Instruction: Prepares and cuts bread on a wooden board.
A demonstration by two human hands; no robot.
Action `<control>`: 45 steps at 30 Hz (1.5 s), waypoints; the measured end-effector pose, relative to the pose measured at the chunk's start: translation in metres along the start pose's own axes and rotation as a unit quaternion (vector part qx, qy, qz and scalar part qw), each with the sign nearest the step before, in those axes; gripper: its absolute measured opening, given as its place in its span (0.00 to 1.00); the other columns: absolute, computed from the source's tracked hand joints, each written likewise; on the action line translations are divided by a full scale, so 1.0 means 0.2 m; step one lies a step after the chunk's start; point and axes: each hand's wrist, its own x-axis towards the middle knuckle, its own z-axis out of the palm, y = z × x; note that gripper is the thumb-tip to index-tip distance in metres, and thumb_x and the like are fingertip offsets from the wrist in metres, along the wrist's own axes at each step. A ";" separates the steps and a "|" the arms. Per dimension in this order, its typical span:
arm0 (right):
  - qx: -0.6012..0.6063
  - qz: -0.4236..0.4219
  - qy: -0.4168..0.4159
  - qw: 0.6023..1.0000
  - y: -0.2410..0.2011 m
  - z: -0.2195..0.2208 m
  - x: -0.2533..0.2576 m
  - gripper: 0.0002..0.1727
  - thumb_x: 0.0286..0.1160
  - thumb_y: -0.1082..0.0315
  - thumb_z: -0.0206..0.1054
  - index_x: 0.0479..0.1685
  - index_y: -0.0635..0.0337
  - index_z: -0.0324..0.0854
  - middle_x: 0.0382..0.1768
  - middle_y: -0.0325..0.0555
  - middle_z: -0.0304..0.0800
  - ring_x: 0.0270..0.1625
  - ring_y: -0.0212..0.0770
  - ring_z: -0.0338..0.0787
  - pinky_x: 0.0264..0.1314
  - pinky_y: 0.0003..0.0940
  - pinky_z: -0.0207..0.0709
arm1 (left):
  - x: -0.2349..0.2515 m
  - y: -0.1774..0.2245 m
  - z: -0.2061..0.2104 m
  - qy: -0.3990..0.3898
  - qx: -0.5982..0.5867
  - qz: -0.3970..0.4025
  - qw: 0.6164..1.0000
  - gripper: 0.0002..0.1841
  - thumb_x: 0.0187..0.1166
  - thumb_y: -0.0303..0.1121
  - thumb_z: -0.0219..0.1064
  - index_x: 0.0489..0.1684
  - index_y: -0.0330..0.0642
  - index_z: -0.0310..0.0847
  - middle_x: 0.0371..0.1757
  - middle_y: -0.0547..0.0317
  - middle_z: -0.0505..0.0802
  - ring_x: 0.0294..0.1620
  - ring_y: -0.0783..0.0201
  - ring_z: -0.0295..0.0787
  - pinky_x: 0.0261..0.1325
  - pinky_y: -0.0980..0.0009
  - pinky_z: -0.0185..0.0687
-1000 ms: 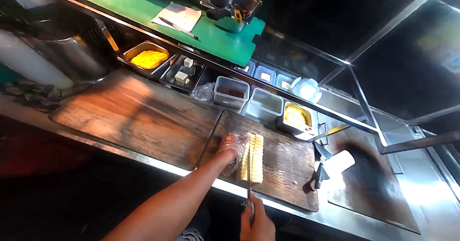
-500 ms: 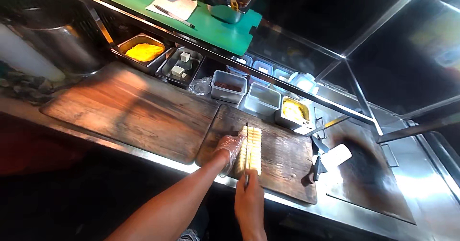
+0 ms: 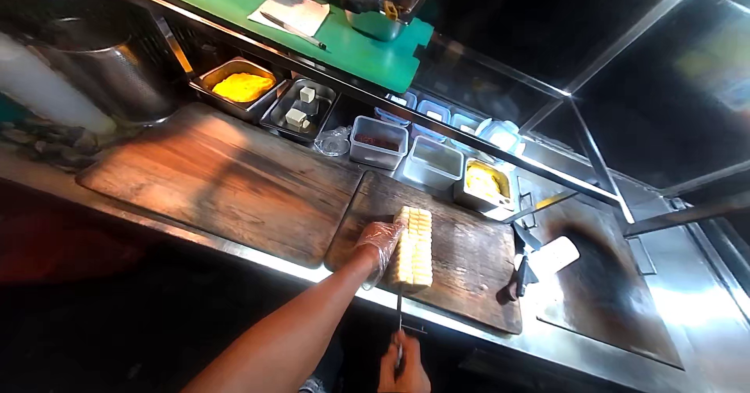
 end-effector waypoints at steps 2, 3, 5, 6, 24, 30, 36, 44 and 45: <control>-0.013 -0.013 0.028 0.999 0.02 0.11 0.22 0.15 0.74 0.71 0.66 0.58 0.66 0.86 0.36 0.50 0.93 0.32 0.44 0.92 0.36 0.45 0.89 | 0.00 0.01 0.01 -0.004 0.017 0.006 1.000 0.40 0.83 0.73 0.42 0.54 0.49 0.93 0.56 0.47 0.95 0.64 0.46 0.89 0.69 0.38 0.79; -0.021 -0.012 0.024 0.999 0.01 0.14 0.32 0.15 0.76 0.70 0.65 0.58 0.63 0.86 0.36 0.49 0.93 0.32 0.45 0.93 0.36 0.47 0.89 | 0.01 0.01 0.01 -0.006 0.024 0.012 1.000 0.39 0.85 0.71 0.42 0.55 0.49 0.92 0.57 0.46 0.95 0.66 0.46 0.89 0.70 0.38 0.78; -0.032 0.006 -0.014 0.999 -0.02 0.10 0.33 0.16 0.77 0.69 0.64 0.60 0.63 0.85 0.35 0.50 0.93 0.33 0.47 0.93 0.37 0.50 0.88 | 0.03 -0.01 0.02 -0.007 0.035 0.028 0.999 0.38 0.86 0.69 0.42 0.55 0.47 0.91 0.56 0.45 0.94 0.64 0.45 0.89 0.69 0.38 0.80; -0.029 0.013 -0.024 0.999 -0.03 0.06 0.24 0.17 0.76 0.71 0.64 0.60 0.66 0.85 0.34 0.52 0.93 0.31 0.49 0.93 0.36 0.52 0.88 | 0.04 -0.02 0.03 -0.010 0.035 0.032 0.999 0.39 0.86 0.70 0.42 0.54 0.47 0.92 0.55 0.45 0.95 0.62 0.45 0.90 0.67 0.39 0.81; -0.064 -0.012 0.019 0.998 0.11 0.23 0.22 0.14 0.74 0.70 0.64 0.55 0.64 0.87 0.32 0.51 0.92 0.27 0.48 0.92 0.28 0.50 0.87 | 0.02 0.03 0.04 -0.007 0.088 0.015 0.996 0.40 0.86 0.70 0.39 0.52 0.46 0.92 0.54 0.45 0.95 0.63 0.46 0.90 0.68 0.40 0.81; -0.077 -0.004 0.017 0.997 0.10 0.25 0.26 0.13 0.74 0.69 0.62 0.52 0.62 0.86 0.31 0.50 0.90 0.26 0.48 0.92 0.26 0.49 0.86 | 0.04 0.03 0.05 -0.018 0.081 0.011 0.997 0.39 0.87 0.69 0.40 0.56 0.48 0.92 0.60 0.48 0.94 0.68 0.49 0.87 0.73 0.43 0.78; -0.086 0.038 -0.053 0.994 0.05 0.15 0.16 0.15 0.74 0.69 0.63 0.56 0.64 0.86 0.36 0.55 0.92 0.27 0.52 0.93 0.28 0.52 0.86 | -0.01 0.10 -0.04 -0.070 0.061 -0.020 0.995 0.30 0.80 0.57 0.66 0.72 0.44 0.79 0.65 0.45 0.90 0.69 0.48 0.86 0.74 0.45 0.77; -0.154 0.077 -0.116 0.978 -0.08 0.12 0.37 0.19 0.79 0.64 0.62 0.66 0.56 0.84 0.43 0.57 0.93 0.29 0.56 0.94 0.29 0.53 0.86 | 0.00 0.12 -0.04 -0.055 0.068 -0.077 0.993 0.29 0.74 0.45 0.73 0.73 0.42 0.79 0.67 0.45 0.89 0.71 0.49 0.85 0.75 0.46 0.77; -0.150 0.081 -0.138 0.976 -0.05 0.11 0.34 0.19 0.79 0.64 0.62 0.66 0.58 0.84 0.44 0.59 0.93 0.30 0.57 0.94 0.29 0.55 0.86 | 0.00 0.13 -0.04 -0.050 0.073 -0.089 0.992 0.29 0.74 0.46 0.72 0.73 0.43 0.80 0.67 0.45 0.89 0.71 0.50 0.85 0.75 0.47 0.77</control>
